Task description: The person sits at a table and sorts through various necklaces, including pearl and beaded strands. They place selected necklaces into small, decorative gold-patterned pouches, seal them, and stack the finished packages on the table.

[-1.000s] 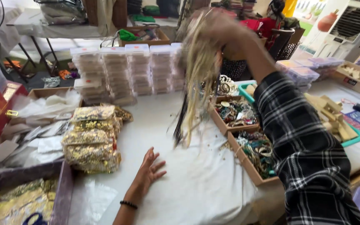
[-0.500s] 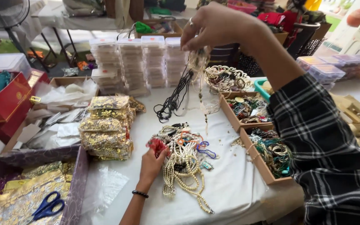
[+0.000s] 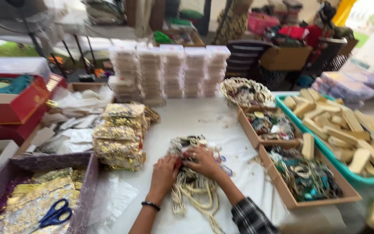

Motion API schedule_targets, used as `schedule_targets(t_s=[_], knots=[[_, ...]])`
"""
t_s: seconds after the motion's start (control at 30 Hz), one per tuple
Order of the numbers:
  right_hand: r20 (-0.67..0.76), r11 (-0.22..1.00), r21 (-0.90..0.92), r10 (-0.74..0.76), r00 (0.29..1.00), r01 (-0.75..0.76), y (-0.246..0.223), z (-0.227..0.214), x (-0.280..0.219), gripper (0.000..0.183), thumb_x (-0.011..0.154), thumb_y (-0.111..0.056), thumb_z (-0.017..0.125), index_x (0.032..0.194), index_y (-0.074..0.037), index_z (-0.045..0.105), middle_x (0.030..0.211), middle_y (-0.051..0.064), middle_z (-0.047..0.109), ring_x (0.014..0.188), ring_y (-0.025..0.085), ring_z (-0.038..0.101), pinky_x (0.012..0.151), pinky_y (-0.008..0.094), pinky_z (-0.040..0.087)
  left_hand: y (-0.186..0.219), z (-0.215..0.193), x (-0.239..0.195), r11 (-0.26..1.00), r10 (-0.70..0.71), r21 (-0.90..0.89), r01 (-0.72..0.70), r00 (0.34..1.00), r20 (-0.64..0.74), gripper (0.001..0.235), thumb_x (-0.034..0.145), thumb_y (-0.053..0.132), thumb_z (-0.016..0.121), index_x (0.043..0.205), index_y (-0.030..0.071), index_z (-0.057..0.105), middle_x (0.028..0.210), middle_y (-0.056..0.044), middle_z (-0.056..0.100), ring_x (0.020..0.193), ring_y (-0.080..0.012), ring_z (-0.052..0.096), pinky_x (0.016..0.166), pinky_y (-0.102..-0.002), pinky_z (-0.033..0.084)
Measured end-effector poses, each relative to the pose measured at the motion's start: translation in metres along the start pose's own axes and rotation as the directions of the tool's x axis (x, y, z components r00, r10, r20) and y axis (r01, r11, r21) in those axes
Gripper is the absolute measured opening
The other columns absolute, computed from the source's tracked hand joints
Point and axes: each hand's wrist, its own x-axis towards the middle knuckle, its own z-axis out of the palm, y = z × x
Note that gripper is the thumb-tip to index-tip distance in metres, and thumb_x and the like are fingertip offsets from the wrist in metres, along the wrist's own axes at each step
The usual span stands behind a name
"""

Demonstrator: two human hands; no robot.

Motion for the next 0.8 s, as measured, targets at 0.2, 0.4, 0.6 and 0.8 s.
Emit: schedule_targets(t_s=[0.2,0.4,0.6,0.8], knots=[[-0.073,0.701,0.713,0.095,0.993,-0.015,0.030,-0.011,-0.013,0.019,0.087,-0.015,0.079,0.106,-0.012,0.080,0.109,0.009,0.078,0.099,0.017,0.074,0.086,0.032,0.065,-0.001,-0.009,-0.010,0.972,-0.133,-0.207,0.111,0.987,-0.094,0.025,0.089,0.009,0.059,0.110,0.014,0.072,0.093,-0.010,0.075,0.081,-0.0301,0.071,0.069,-0.042,0.056],[-0.093,-0.175,0.960,0.534,0.841,0.218,0.098,0.002,-0.030,0.012,0.093,-0.019,0.079,0.099,-0.015,0.069,0.085,0.000,0.071,0.076,0.011,0.065,0.064,0.027,0.055,-0.003,-0.004,-0.003,0.702,-0.385,-0.702,0.121,0.893,-0.232,0.029,0.108,0.029,0.053,0.098,0.009,0.071,0.062,-0.006,0.063,0.050,-0.0132,0.055,0.043,-0.032,0.039],[-0.352,0.006,0.909,0.546,0.760,0.416,0.085,-0.035,-0.039,0.029,0.100,-0.038,0.063,0.118,-0.015,0.068,0.111,0.003,0.063,0.097,0.015,0.061,0.074,0.034,0.059,-0.014,-0.023,-0.001,-0.463,-0.484,-0.864,-0.199,0.873,0.058,0.041,0.109,0.044,0.049,0.090,0.010,0.064,0.060,0.000,0.051,0.052,-0.0128,0.047,0.047,-0.026,0.041],[0.085,0.999,0.030,-0.032,0.996,0.029,-0.033,-0.031,-0.035,0.071,0.081,-0.054,0.079,0.144,-0.023,0.064,0.165,0.016,0.027,0.149,0.041,0.014,0.113,0.070,0.002,0.016,-0.036,0.000,-0.660,-0.319,-0.751,-0.032,0.917,0.241,0.029,0.108,0.034,0.046,0.114,0.012,0.065,0.102,-0.008,0.072,0.092,-0.0209,0.070,0.083,-0.038,0.057]])
